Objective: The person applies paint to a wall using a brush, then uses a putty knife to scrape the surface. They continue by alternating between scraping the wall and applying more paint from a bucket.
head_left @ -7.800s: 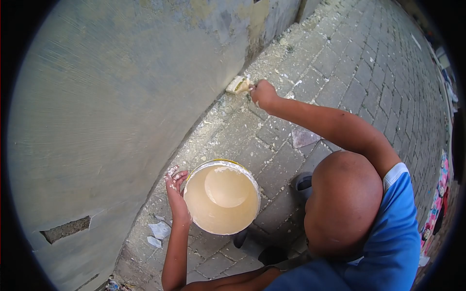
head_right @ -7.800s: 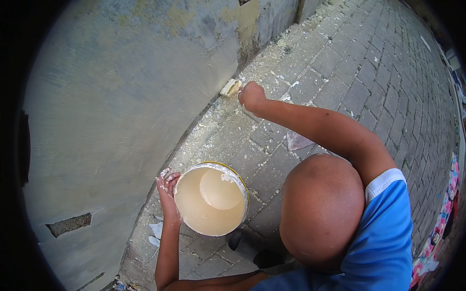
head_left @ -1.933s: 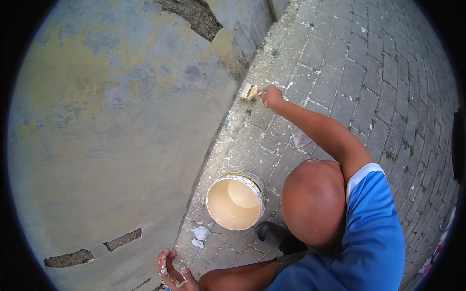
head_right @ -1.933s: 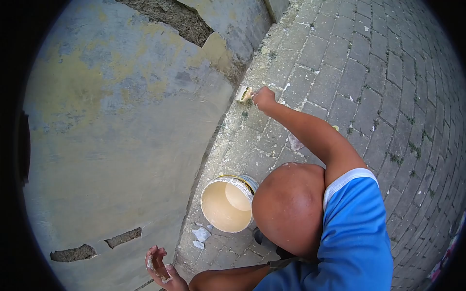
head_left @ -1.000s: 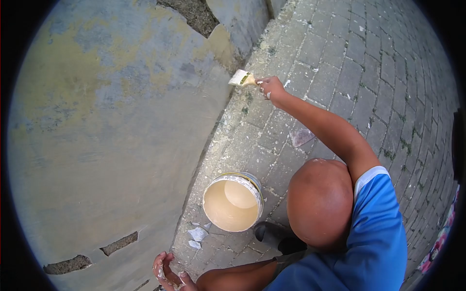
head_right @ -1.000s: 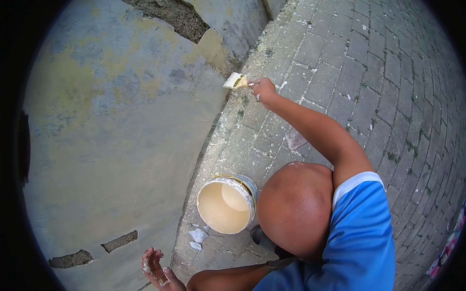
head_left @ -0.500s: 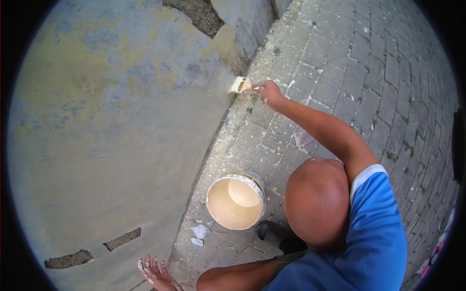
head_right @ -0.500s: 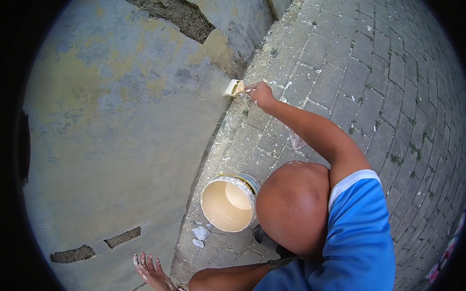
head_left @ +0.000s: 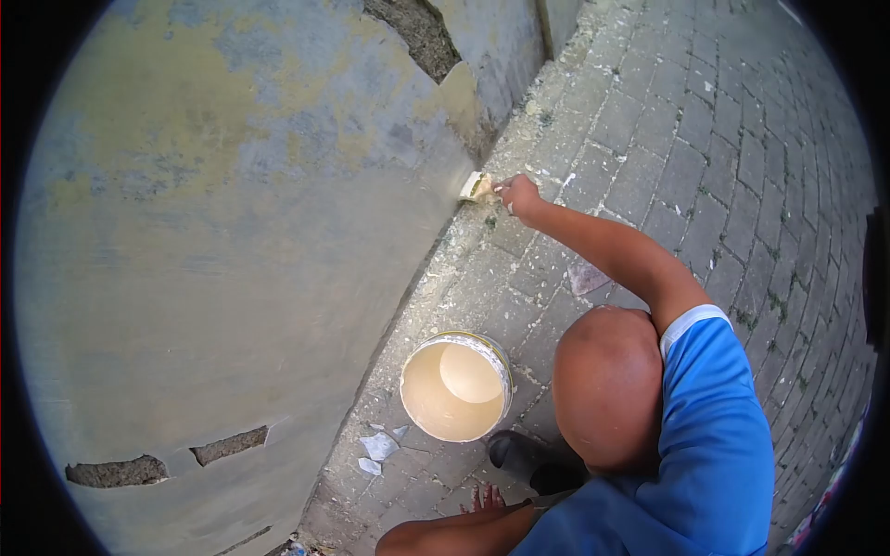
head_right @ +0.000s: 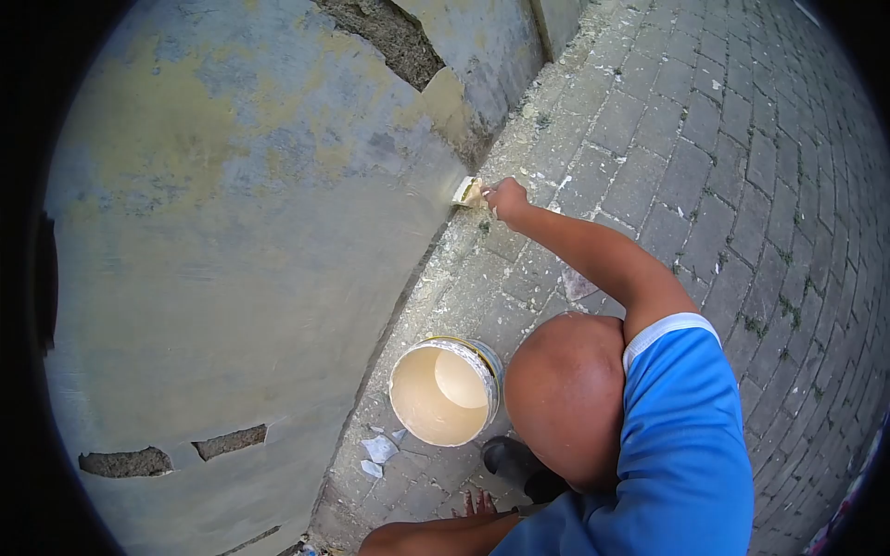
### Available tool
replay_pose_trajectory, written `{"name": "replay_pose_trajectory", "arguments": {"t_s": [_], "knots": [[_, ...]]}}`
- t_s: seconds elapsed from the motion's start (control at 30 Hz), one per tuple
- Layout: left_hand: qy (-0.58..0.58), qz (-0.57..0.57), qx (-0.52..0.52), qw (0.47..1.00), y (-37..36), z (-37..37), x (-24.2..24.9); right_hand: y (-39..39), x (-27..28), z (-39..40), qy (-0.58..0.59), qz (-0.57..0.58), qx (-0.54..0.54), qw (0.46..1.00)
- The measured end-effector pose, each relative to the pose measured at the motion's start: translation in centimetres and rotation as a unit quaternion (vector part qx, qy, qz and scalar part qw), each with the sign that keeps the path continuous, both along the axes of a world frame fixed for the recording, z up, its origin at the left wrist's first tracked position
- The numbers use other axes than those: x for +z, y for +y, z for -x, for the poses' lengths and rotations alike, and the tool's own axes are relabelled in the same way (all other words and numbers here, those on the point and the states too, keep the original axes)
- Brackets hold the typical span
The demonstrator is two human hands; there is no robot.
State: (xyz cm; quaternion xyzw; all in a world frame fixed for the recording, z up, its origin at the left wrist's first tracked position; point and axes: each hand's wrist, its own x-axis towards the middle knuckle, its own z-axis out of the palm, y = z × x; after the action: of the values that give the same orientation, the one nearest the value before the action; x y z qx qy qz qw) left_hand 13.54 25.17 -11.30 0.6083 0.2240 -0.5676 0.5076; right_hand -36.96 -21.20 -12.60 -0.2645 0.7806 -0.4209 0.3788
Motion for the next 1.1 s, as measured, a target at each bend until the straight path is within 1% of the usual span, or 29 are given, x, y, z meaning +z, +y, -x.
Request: {"name": "replay_pose_trajectory", "arguments": {"t_s": [0.07, 0.13, 0.23, 0.3, 0.33, 0.43, 0.47, 0.5, 0.53, 0.57, 0.6, 0.63, 0.67, 0.7, 0.77, 0.8, 0.87, 0.9, 0.93, 0.97, 1.0, 1.03, 1.1], "knots": [[0.015, 0.002, 0.002, 1.0, -0.3, 0.0, 0.4, -0.3, 1.0, -0.5, -0.022, 0.032, -0.002, 0.999], [0.031, 0.008, 0.006, 0.999, -0.9, -0.2, 1.3, 1.0, 5.3, -0.9, -0.048, 0.066, -0.002, 0.997], [0.064, 0.038, 0.008, 0.997, -2.2, -1.7, 3.7, 1.6, 9.8, -0.4, -0.129, 0.161, 0.0, 0.979], [0.11, 0.08, 0.007, 0.991, -3.2, -3.3, 5.8, 2.6, 14.4, -0.6, -0.156, 0.25, -0.003, 0.956], [0.141, 0.11, 0.003, 0.984, -3.9, -4.2, 7.1, 2.9, 15.6, -0.9, -0.17, 0.294, -0.005, 0.94], [0.243, 0.237, -0.048, 0.939, -7.0, -6.4, 12.1, 4.2, 13.4, -0.8, -0.171, 0.313, -0.002, 0.934], [0.229, 0.278, -0.073, 0.93, -8.6, -6.8, 13.8, 4.7, 11.3, -1.2, -0.154, 0.278, -0.018, 0.948], [0.19, 0.319, -0.1, 0.923, -10.5, -7.0, 15.5, 5.2, 8.8, -1.8, -0.137, 0.243, -0.034, 0.96], [0.075, 0.347, -0.122, 0.927, -12.3, -6.7, 17.7, 5.8, 7.0, -2.4, -0.126, 0.18, -0.033, 0.975], [0.012, 0.367, -0.152, 0.918, -13.9, -6.0, 20.6, 6.2, 5.4, -2.9, -0.112, 0.116, -0.033, 0.986], [-0.05, 0.385, -0.182, 0.904, -15.2, -5.2, 23.8, 5.9, 4.0, -3.6, -0.083, 0.088, -0.021, 0.992], [-0.125, 0.374, -0.226, 0.891, -16.1, -4.9, 26.9, 5.5, 2.7, -4.3, -0.053, 0.059, -0.009, 0.997], [-0.201, 0.358, -0.269, 0.871, -16.7, -4.3, 29.6, 5.1, 2.3, -4.6, -0.024, 0.029, 0.003, 0.999], [-0.286, 0.356, -0.299, 0.838, -16.6, -2.7, 32.1, 4.3, 3.3, -5.1, -0.022, 0.062, 0.001, 0.998], [-0.448, 0.338, -0.351, 0.75, -15.9, 1.1, 35.7, 2.7, 7.3, -6.5, -0.02, 0.125, -0.001, 0.992], [-0.455, 0.38, -0.346, 0.728, -15.4, 2.7, 36.2, 2.8, 10.3, -7.1, -0.067, 0.151, -0.009, 0.986], [-0.396, 0.53, -0.394, 0.638, -15.3, 5.2, 33.7, 3.1, 14.7, -7.2, -0.169, 0.248, -0.019, 0.954], [-0.359, 0.6, -0.413, 0.584, -15.6, 5.9, 32.8, 3.5, 16.5, -7.1, -0.217, 0.293, -0.027, 0.931], [-0.463, 0.52, -0.516, 0.499, -16.0, 6.4, 32.9, 4.0, 18.4, -6.9, -0.22, 0.308, -0.016, 0.925], [-0.549, 0.42, -0.604, 0.397, -16.6, 6.9, 33.4, 4.6, 20.3, -6.8, -0.223, 0.323, -0.006, 0.92], [-0.614, 0.305, -0.671, 0.281, -17.0, 7.4, 33.6, 4.9, 21.1, -6.8, -0.228, 0.337, 0.005, 0.914], [-0.597, 0.297, -0.677, 0.311, -17.5, 7.6, 33.5, 5.2, 20.5, -6.9, -0.227, 0.332, 0.006, 0.916], [-0.562, 0.279, -0.686, 0.369, -18.2, 7.6, 33.4, 6.4, 17.6, -7.0, -0.228, 0.323, 0.01, 0.918]]}}
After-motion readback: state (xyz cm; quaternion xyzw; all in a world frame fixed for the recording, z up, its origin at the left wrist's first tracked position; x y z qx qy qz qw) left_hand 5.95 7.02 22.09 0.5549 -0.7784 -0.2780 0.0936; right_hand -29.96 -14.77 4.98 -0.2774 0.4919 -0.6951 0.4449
